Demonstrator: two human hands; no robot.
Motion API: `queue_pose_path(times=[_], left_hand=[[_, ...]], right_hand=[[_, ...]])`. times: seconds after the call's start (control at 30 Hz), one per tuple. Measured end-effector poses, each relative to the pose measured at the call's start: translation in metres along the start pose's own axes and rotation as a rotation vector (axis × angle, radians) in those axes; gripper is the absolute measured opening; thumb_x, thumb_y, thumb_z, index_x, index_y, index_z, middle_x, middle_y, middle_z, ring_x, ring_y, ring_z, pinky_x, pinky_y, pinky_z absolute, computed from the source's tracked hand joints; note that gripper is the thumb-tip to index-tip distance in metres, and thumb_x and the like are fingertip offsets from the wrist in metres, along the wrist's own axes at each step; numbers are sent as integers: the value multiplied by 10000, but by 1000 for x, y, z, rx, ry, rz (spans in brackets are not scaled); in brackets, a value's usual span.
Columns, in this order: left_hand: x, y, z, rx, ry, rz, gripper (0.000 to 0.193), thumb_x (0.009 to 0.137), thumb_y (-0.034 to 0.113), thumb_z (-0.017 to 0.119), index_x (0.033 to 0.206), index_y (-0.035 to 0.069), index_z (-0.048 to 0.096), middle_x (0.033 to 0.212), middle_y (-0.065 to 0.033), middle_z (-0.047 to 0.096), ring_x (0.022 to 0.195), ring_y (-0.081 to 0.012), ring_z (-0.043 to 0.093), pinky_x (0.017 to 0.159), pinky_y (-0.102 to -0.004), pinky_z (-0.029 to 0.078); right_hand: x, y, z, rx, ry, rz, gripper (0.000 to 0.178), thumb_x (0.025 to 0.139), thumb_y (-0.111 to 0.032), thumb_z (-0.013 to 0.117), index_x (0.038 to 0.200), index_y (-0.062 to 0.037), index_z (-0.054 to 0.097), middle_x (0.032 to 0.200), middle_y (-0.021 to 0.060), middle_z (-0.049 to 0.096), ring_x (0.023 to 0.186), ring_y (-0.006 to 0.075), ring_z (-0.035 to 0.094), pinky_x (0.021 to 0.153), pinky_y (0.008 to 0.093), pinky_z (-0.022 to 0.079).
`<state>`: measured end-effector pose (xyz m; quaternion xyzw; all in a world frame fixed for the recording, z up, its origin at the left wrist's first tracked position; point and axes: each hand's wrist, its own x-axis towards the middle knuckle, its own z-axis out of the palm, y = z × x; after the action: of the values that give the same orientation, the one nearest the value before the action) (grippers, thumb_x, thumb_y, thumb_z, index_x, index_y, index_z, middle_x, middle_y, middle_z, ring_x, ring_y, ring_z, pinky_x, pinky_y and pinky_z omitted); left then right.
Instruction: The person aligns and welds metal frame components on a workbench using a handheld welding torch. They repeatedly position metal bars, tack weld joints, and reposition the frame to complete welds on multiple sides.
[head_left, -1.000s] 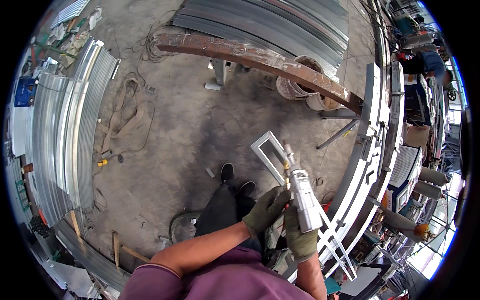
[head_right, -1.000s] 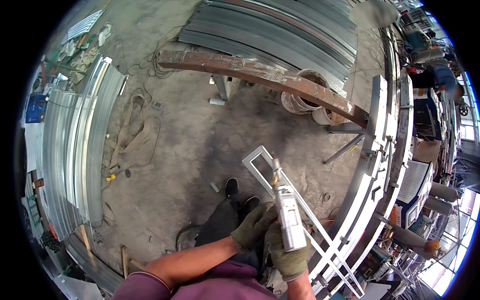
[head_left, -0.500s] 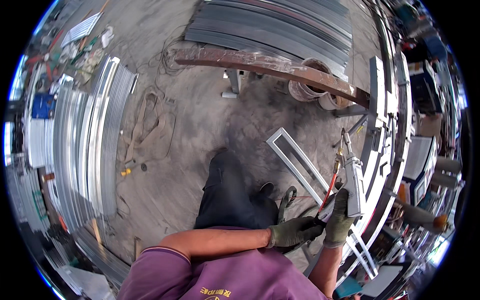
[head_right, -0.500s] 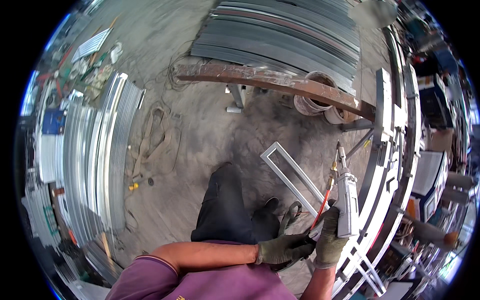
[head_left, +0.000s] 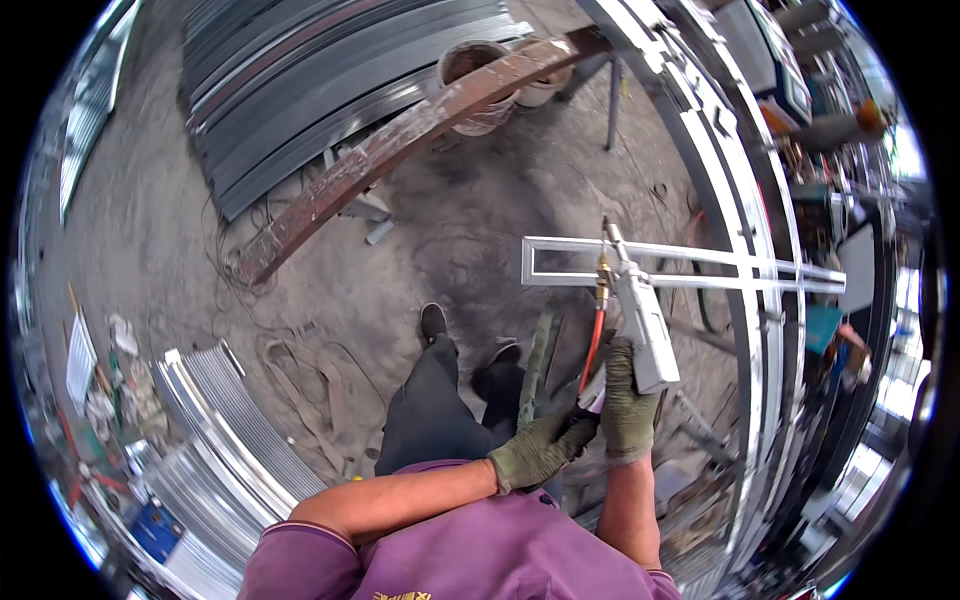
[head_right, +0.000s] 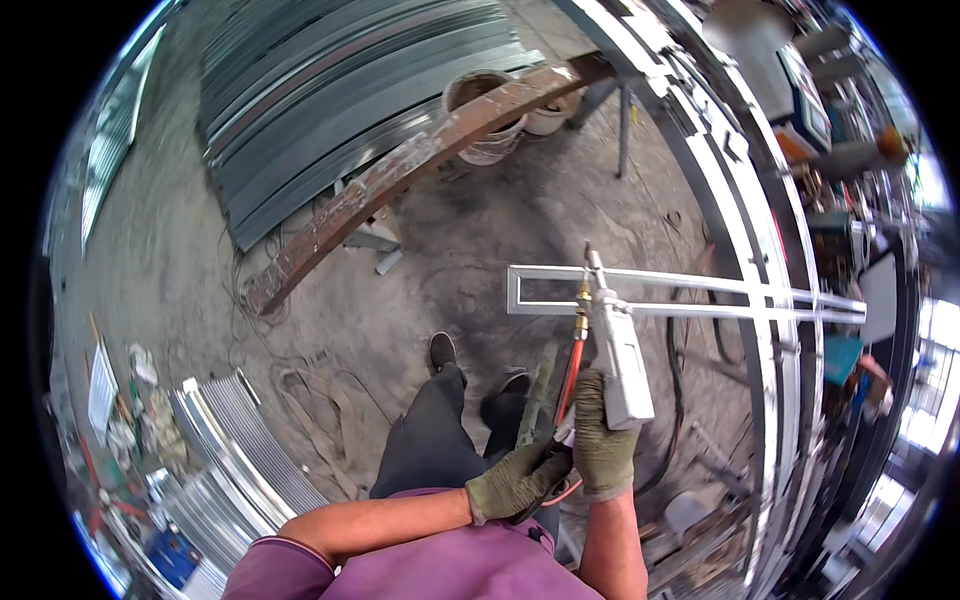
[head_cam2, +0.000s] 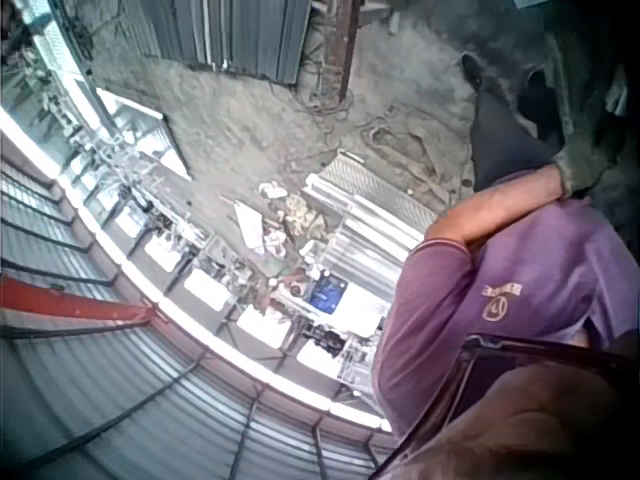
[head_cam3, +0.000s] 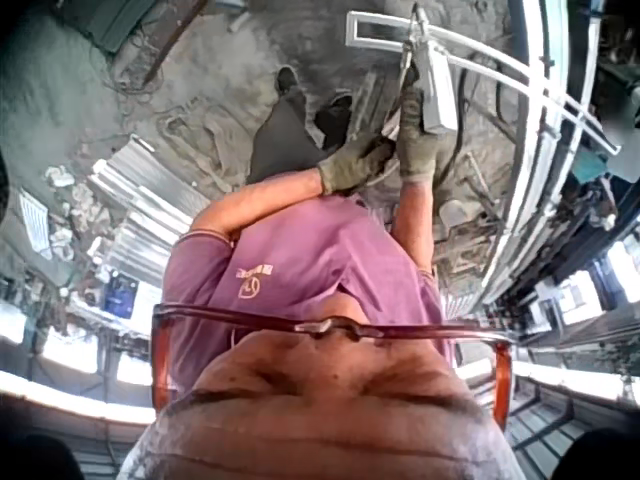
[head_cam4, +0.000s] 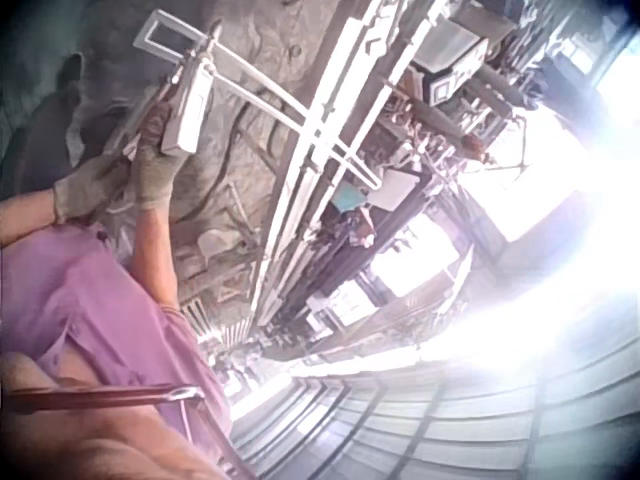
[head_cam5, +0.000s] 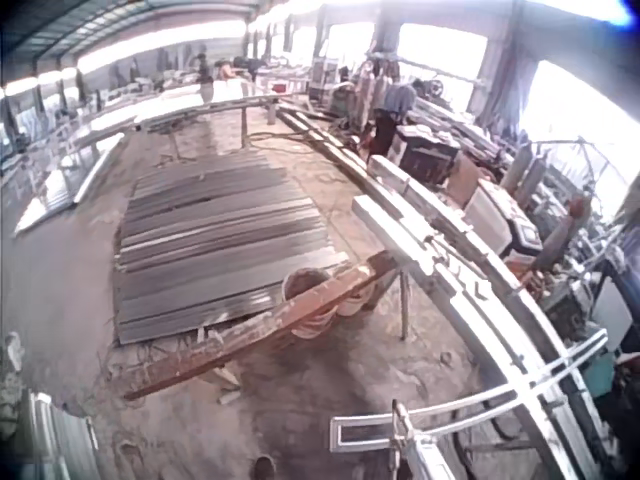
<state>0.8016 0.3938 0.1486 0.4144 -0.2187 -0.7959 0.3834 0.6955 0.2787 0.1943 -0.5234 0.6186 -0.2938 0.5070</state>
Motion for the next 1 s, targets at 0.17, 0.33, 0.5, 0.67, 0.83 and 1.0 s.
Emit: queue_pose_path(times=[0.17,0.33,0.5,0.67,0.83,1.0], left_hand=[[-45,-19,-14,16,44,-33,392,1178,418,513,1178,49,647,887,-32,677,718,-113,629,653,-295,517],[-80,-60,-31,-61,92,-109,414,1184,440,495,1173,56,650,897,-35,698,668,-124,637,614,-304,517],[-105,-44,-42,73,43,-182,435,1170,470,521,1157,51,637,893,-15,635,801,-117,589,746,-305,506],[-114,-32,-74,112,-9,-220,424,1171,457,526,1177,46,629,907,-17,637,811,-115,586,745,-303,508],[-109,7,-106,170,-44,-353,431,1172,446,529,1185,27,633,914,-28,641,813,-125,587,751,-307,513],[-115,13,-130,173,-102,-363,414,1184,442,497,1179,61,657,903,-2,676,778,-79,575,681,-274,483]], right_hand=[[-39,22,28,67,37,-57,273,1071,-132,726,1290,22,671,1063,24,694,914,119,640,775,315,549],[-72,45,54,155,16,-23,304,1091,-170,705,1327,19,671,1112,24,706,957,112,637,821,305,549],[-99,53,70,180,97,43,304,1082,-162,714,1315,29,674,1099,40,715,958,119,648,825,311,554],[-98,47,96,83,189,-66,308,1080,-173,718,1307,30,675,1075,47,724,935,123,660,796,323,560],[-96,36,126,130,304,160,215,1034,-187,776,1143,-2,760,876,61,767,768,157,726,664,352,568],[-95,39,150,45,391,74,183,1018,-180,781,1093,-13,769,886,83,771,766,172,733,660,355,566]])
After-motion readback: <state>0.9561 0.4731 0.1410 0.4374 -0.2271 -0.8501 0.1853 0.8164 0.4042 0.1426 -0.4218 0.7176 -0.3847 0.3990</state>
